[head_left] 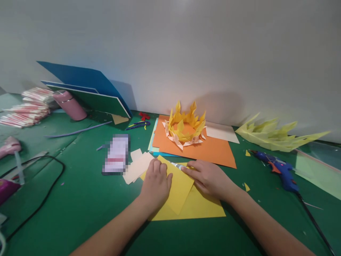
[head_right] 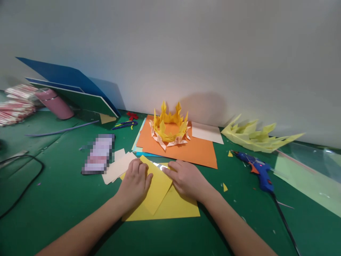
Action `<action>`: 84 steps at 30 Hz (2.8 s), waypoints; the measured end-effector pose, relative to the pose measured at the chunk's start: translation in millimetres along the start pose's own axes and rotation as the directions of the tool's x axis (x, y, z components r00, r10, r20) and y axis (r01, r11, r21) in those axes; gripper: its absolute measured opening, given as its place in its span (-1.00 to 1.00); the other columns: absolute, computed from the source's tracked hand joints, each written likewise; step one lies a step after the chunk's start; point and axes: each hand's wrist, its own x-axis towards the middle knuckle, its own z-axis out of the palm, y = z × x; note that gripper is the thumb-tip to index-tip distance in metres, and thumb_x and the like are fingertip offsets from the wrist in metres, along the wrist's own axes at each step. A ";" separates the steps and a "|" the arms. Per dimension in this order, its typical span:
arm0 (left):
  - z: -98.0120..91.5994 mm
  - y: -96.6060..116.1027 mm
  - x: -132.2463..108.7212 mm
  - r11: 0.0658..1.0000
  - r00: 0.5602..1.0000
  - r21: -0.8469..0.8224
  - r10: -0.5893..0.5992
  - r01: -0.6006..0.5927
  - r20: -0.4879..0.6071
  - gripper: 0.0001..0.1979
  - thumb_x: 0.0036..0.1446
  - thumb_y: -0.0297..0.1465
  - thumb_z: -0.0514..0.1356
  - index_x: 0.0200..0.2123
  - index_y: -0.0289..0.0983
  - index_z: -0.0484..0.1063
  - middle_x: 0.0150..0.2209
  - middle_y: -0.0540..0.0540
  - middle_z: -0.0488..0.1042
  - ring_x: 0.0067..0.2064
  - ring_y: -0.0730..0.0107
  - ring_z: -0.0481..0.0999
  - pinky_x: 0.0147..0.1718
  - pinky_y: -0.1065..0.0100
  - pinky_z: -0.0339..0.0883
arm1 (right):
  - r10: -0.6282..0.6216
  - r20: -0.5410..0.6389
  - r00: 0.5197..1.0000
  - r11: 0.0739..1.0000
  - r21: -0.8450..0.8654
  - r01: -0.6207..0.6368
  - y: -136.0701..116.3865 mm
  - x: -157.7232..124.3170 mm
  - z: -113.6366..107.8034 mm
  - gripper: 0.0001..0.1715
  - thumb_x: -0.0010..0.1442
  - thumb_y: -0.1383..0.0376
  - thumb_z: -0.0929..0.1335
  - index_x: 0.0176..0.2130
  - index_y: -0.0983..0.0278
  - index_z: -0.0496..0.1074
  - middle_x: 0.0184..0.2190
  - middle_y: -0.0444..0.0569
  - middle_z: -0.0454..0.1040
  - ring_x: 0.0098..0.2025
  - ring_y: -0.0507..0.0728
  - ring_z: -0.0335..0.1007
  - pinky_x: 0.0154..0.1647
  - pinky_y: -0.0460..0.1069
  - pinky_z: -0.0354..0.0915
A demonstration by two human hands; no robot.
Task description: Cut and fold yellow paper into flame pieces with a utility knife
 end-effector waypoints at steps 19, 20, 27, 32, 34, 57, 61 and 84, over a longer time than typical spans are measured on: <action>-0.9 0.4 -0.4 1.000 1.000 0.024 0.013 -0.013 0.025 -0.90 0.20 -0.47 0.00 -0.33 -0.30 0.29 -0.38 -0.13 0.23 -0.24 0.14 0.21 -0.23 0.07 0.35 | -0.013 -0.012 1.000 0.999 0.036 0.014 -6.2 23.9 9.4 -0.43 0.00 0.53 0.25 0.04 0.43 0.35 -0.20 0.21 0.46 -0.32 0.19 0.32 -0.40 0.04 0.25; -0.4 0.4 -0.6 1.000 1.000 0.028 0.009 -0.009 0.024 -0.90 0.20 -0.46 0.00 -0.33 -0.31 0.30 -0.38 -0.14 0.24 -0.23 0.14 0.21 -0.23 0.07 0.35 | -0.019 -0.015 1.000 0.999 0.028 0.019 -5.8 24.6 9.7 -0.43 -0.01 0.53 0.26 0.04 0.44 0.35 -0.20 0.21 0.46 -0.32 0.19 0.32 -0.40 0.04 0.25; 2.4 -0.4 -2.2 0.999 0.999 0.048 -0.001 -0.001 0.032 -0.87 0.22 -0.44 -0.01 -0.30 -0.32 0.30 -0.34 -0.16 0.25 -0.21 0.12 0.24 -0.21 0.08 0.36 | -0.040 -0.094 0.995 0.999 0.016 0.042 -4.4 28.0 10.3 -0.55 0.15 0.42 0.22 0.03 0.44 0.37 -0.22 0.21 0.46 -0.33 0.18 0.29 -0.42 0.04 0.24; 0.0 -0.2 -1.2 0.999 0.997 0.026 -0.027 0.026 0.073 -0.85 0.23 -0.42 -0.02 -0.27 -0.29 0.32 -0.34 -0.15 0.30 -0.21 0.11 0.28 -0.19 0.05 0.35 | -0.018 -0.079 0.997 1.000 -0.020 0.016 -3.0 30.4 10.4 -0.51 0.12 0.43 0.24 0.06 0.44 0.35 -0.16 0.24 0.45 -0.31 0.20 0.29 -0.40 0.06 0.25; -1.7 0.3 -0.3 0.999 0.995 0.031 -0.023 0.020 0.102 -0.83 0.23 -0.43 -0.02 -0.23 -0.29 0.35 -0.33 -0.15 0.35 -0.21 0.12 0.31 -0.16 0.04 0.34 | -0.016 -0.107 0.994 0.998 -0.055 0.010 -0.5 29.0 9.5 -0.50 0.11 0.47 0.22 0.06 0.42 0.36 -0.14 0.24 0.45 -0.29 0.20 0.31 -0.38 0.06 0.27; -3.6 2.0 0.9 0.997 0.995 -0.006 -0.076 0.077 0.062 -0.77 0.19 -0.48 0.00 -0.15 -0.24 0.40 -0.12 -0.19 0.40 0.05 0.02 0.31 0.11 -0.07 0.11 | 0.436 -0.313 0.844 0.851 -0.163 -0.500 20.5 -45.7 -3.5 -0.64 0.23 0.37 0.20 -0.02 0.32 0.41 -0.17 0.17 0.52 -0.20 0.29 0.45 -0.24 0.16 0.34; -4.7 2.3 1.3 0.996 0.996 -0.025 -0.080 0.081 0.036 -0.84 0.19 -0.48 0.01 -0.23 -0.27 0.36 -0.14 -0.22 0.39 0.03 0.02 0.30 0.09 -0.07 0.13 | 0.315 -0.213 0.925 0.948 0.034 -0.315 3.6 -36.0 -0.9 -0.66 0.29 0.34 0.18 -0.05 0.28 0.43 -0.20 0.07 0.56 -0.17 0.21 0.47 -0.14 0.12 0.38; -7.7 2.4 4.1 0.985 0.997 -0.156 -0.075 0.076 0.010 -0.89 0.18 -0.55 -0.02 -0.31 -0.29 0.26 -0.31 -0.14 0.29 -0.26 0.19 0.27 -0.25 0.18 0.28 | 0.496 -0.076 0.865 0.840 0.296 -0.455 -16.7 -33.4 12.5 -0.48 0.24 0.16 0.25 0.17 0.23 0.22 -0.11 0.09 0.52 -0.09 0.27 0.45 -0.13 0.16 0.40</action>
